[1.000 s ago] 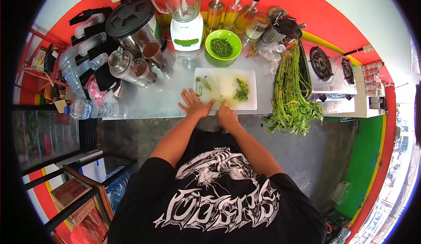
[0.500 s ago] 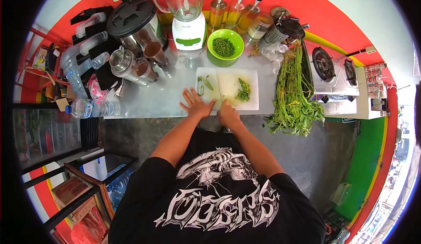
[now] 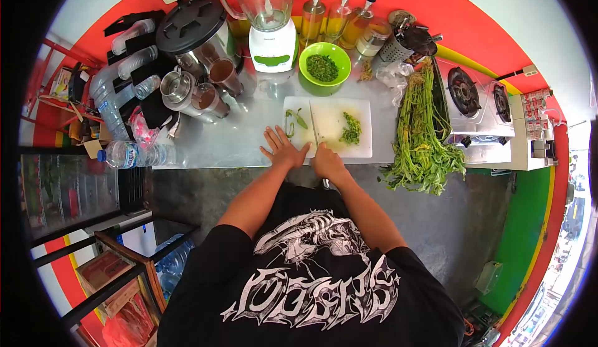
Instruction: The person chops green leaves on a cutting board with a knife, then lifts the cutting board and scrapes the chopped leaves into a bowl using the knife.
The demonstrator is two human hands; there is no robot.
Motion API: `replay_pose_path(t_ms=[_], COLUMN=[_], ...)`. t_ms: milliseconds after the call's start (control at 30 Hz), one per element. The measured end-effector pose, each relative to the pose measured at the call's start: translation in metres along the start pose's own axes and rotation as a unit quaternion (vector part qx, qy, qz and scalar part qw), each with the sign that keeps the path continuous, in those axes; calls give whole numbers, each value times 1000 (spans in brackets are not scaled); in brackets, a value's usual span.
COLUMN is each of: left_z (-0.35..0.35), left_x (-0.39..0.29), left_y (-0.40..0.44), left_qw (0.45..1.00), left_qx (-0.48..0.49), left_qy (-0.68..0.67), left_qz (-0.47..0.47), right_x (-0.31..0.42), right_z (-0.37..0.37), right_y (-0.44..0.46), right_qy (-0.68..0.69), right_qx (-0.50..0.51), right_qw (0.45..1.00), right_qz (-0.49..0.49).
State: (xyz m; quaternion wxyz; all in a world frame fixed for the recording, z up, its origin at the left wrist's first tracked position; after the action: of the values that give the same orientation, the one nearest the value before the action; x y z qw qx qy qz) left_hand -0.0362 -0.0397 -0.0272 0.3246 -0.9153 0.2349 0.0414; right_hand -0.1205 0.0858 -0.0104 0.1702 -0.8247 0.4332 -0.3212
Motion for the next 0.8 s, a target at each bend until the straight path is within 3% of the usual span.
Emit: replay_pose_path(t_ms=[533,800], left_z=[4,10], left_x=[4,11], left_y=[5,13], left_qw=[1000,999], left_qx=[2,20], left_qy=[-16,-26], left_qz=[9,18], right_x=[11,16], right_z=[10,-6], right_y=[-10,-8], right_qy=[18,25], right_qx=[-31,12], right_qw=[999,1000], right_qz=[-9,-6])
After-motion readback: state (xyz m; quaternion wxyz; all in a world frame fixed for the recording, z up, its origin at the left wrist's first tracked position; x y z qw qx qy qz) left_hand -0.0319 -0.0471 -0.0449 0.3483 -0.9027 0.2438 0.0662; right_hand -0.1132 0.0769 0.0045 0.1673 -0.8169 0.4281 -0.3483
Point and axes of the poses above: each hand's wrist, its own y-axis towards the middle knuckle, its own z-axis out of the palm, x = y × z, the point moved 6 cm from there along y, towards the middle knuckle, and after that the axes turned 1 degree about -x, right-handed, at the moved point
